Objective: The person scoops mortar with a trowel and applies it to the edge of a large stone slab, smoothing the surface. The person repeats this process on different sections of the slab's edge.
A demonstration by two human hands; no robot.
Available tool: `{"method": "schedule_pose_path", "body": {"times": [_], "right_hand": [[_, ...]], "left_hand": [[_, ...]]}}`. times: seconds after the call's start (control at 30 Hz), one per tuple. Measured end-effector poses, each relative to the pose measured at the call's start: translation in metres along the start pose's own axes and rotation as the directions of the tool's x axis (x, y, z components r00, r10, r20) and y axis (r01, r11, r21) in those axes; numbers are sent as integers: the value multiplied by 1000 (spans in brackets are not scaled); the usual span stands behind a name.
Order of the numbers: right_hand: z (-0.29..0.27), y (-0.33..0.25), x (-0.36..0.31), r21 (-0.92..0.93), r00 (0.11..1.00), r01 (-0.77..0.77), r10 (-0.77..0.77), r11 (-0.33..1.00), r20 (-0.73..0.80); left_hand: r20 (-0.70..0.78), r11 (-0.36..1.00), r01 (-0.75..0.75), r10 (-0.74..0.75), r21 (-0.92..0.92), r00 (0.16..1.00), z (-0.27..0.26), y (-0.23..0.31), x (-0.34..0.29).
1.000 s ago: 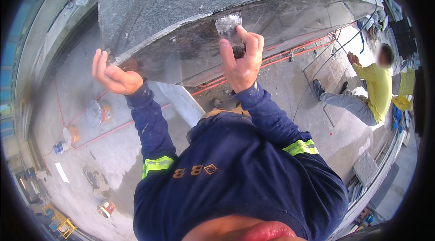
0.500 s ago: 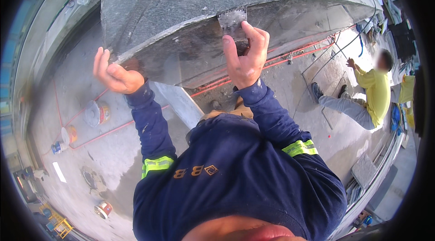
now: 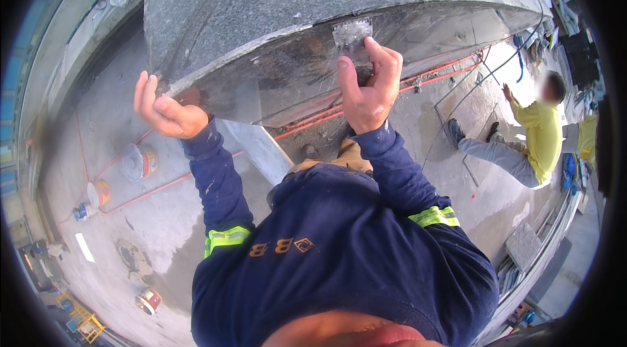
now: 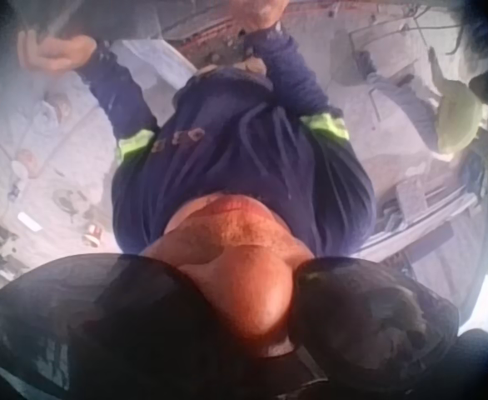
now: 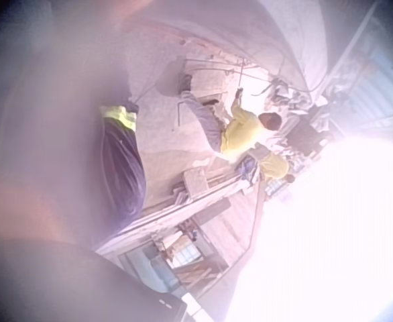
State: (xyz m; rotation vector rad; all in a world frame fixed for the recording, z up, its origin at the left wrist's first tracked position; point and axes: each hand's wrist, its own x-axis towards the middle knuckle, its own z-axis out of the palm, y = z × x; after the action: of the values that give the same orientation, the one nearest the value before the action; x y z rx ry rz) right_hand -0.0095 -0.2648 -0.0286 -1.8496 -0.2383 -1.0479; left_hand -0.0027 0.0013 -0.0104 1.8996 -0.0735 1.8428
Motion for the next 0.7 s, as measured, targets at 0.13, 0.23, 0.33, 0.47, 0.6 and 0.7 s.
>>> {"method": "schedule_pose_path", "body": {"times": [0.13,0.23,0.33,0.47,0.6,0.7], "right_hand": [[0,4,8,-24,1000,-9,8,1000,-8],[-2,3,11,-52,1000,-24,25,998,7],[-8,-3,13,-118,996,-50,59,992,69],[-19,-11,4,-142,983,-107,126,984,134],[-12,-6,-12,55,990,-123,119,991,75],[8,-10,-20,142,999,7,-13,990,43]], "left_hand": [[0,1000,1,-1,-2,1000,0,1,0],[4,1000,1,-1,5,1000,1,2,1],[1,1000,-1,1,6,1000,0,0,0],[-7,1000,8,-8,2,1000,-1,0,0],[5,1000,6,-6,20,1000,0,0,0],[-2,1000,13,-13,-15,1000,1,-1,-1]]}}
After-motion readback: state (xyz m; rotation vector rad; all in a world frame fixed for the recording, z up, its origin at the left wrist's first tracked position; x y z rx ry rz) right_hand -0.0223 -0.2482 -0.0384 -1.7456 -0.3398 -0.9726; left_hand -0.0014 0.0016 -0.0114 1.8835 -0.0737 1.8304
